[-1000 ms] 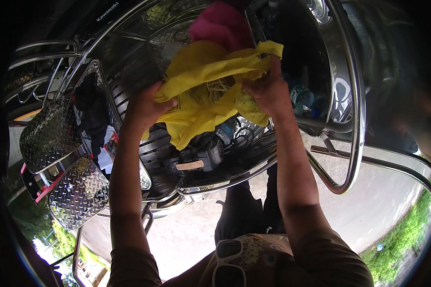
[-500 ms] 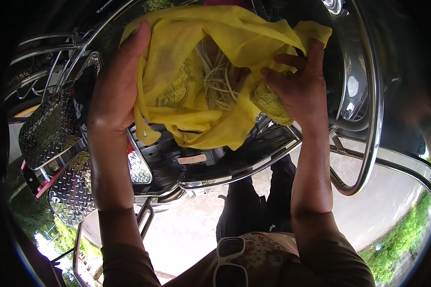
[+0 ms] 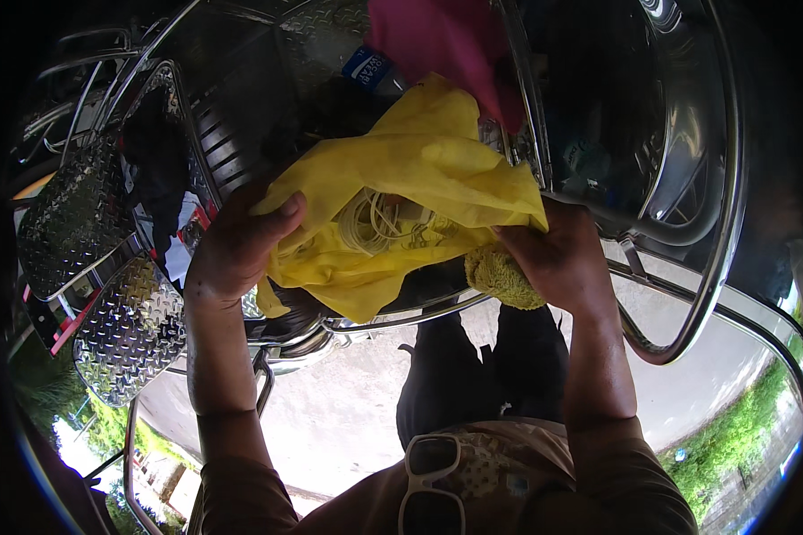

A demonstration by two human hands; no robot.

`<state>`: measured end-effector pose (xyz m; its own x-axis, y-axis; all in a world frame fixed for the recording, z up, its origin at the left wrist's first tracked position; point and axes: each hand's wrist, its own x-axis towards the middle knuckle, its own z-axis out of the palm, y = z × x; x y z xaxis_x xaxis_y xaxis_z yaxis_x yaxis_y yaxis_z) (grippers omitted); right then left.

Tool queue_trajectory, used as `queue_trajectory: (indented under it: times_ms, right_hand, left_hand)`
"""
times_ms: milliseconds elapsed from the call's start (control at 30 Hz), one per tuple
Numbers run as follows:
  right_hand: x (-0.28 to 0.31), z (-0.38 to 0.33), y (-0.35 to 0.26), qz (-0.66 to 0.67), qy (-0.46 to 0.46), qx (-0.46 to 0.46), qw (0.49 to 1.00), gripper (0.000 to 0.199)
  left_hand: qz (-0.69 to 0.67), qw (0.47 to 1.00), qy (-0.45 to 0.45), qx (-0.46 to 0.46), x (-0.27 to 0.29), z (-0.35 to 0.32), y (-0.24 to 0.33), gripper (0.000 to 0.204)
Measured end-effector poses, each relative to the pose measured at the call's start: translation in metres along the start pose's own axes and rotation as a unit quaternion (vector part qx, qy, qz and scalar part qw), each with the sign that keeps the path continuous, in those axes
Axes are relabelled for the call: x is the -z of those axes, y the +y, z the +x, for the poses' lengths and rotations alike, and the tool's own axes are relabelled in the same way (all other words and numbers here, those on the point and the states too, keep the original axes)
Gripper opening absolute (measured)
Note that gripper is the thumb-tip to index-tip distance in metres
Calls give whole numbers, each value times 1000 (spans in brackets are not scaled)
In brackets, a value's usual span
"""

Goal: The person retrieves a yellow cloth and a roll of paper towels from a motorcycle's rear storage compartment. They walk through a gate into a building, pass through a hallway, and enter a living area. The person then wipes a floor area under a sofa with the yellow cloth.

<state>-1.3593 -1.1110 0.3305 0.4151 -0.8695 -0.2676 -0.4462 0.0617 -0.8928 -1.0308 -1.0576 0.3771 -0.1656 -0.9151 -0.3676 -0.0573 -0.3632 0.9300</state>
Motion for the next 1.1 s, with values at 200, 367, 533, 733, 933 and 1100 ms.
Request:
queue_trajectory:
  times_ms: [200,367,533,733,933,1100]
  right_hand:
    - [-6,-12,-2,4,-8,-20,1000,25]
    - [-50,-8,-49,-89,-177,145,969,22]
    - [-50,-16,-22,-106,-159,165,968,26]
    - [18,-7,62,286,-81,-120,947,55]
    - [28,-29,145,710,-77,-294,635,45]
    - [14,-39,160,649,-108,-306,689,48]
  left_hand:
    - [1,996,29,-80,5,3,-57,97]
    - [254,963,-52,-68,-78,2,-131,115]
    - [-76,984,147,-57,-71,20,-213,58]
    - [513,798,244,-201,91,56,-125,49]
    - [221,876,410,-123,193,130,44,53]
    - [133,888,434,-78,231,196,71,61]
